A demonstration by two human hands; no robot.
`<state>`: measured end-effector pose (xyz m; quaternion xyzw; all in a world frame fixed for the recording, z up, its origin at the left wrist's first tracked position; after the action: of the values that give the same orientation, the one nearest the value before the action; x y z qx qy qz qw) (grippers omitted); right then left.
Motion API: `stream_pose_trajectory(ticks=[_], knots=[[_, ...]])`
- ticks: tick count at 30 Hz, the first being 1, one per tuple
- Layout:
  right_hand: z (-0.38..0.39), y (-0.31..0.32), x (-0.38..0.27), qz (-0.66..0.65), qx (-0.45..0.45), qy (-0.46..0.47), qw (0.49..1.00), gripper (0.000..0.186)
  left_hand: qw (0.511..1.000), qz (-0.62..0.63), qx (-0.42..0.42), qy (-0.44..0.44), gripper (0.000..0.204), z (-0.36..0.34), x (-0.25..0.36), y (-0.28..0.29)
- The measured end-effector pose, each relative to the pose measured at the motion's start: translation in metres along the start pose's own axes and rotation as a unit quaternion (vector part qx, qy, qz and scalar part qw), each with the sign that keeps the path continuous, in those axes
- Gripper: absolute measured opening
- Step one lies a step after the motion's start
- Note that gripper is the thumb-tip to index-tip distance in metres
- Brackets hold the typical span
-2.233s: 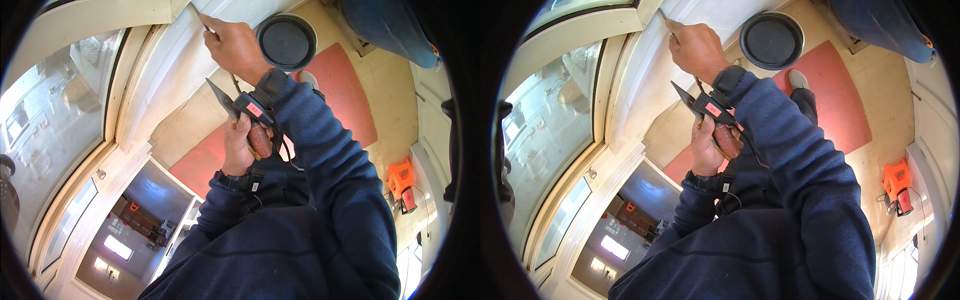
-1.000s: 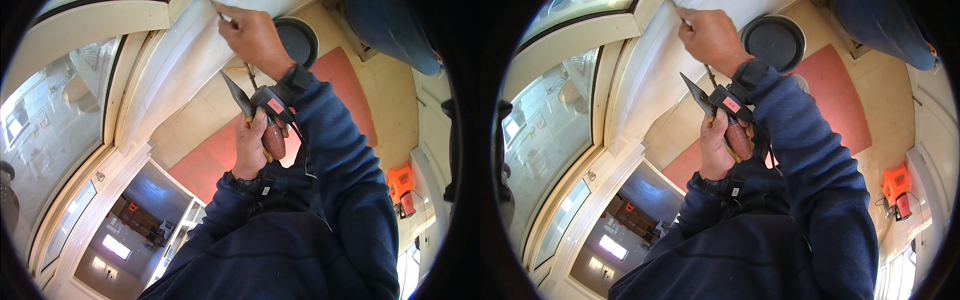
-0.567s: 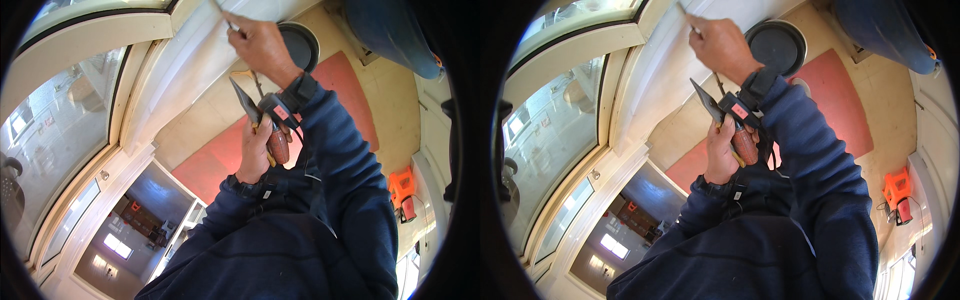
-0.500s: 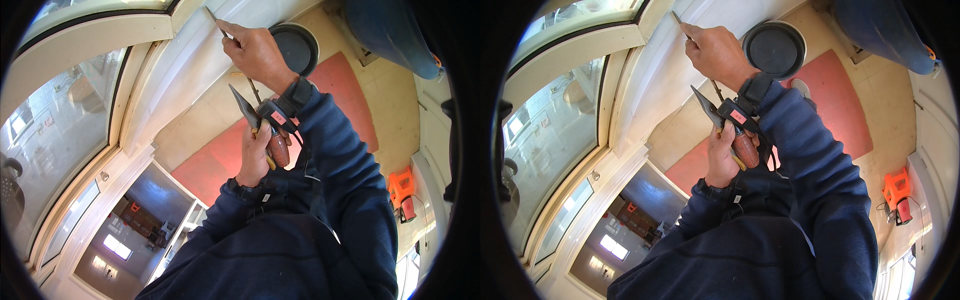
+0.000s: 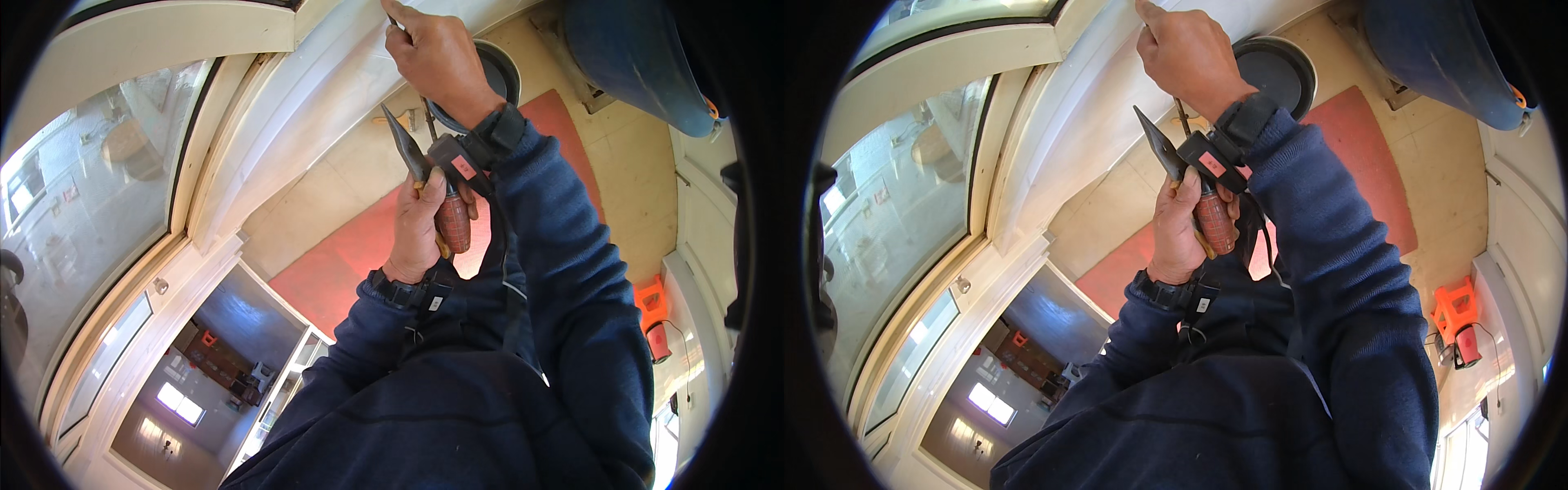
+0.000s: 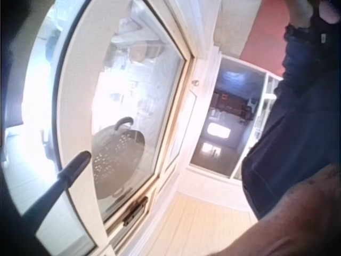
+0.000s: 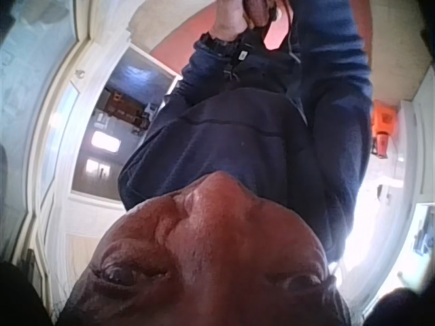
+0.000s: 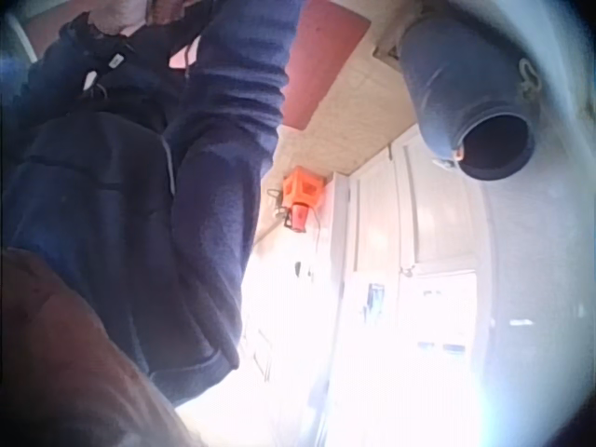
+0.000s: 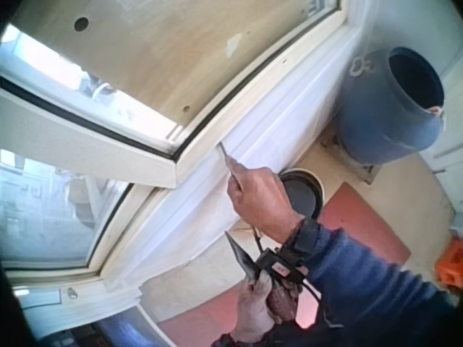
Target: The person retrieves a screwdriver and pliers from a cluttered storage area, then returns to a wooden cabinet. They use the screwdriver to pry at the door frame and the pliers to pull out staples or nails from the edge of the cabinet door.
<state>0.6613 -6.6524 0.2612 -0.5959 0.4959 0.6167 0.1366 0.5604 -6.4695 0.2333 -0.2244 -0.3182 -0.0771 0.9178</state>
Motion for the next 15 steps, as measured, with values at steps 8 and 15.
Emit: stream_pose_trajectory(ticks=[8,15], knots=[[0.021,-0.008,-0.007,-0.002,-0.052,-0.014,0.999,0.040,0.999,0.043,-0.005,-0.004,0.037,0.019,-0.002,-0.002],[0.005,-0.006,-0.009,0.016,-0.014,-0.008,1.000,0.035,0.998,0.051,0.020,-0.006,0.032,0.005,-0.001,0.002]])
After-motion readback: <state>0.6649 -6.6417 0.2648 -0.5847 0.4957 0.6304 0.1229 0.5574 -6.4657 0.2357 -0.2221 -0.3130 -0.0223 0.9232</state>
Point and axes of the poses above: each hand's wrist, its own z-axis away from the middle knuckle, its own y-axis out of the back of the hand, x = y × z, the point moved 9 cm from there along -z, towards the middle knuckle, and after that the axes turned 11 degrees about x, right-handed, at the moved point
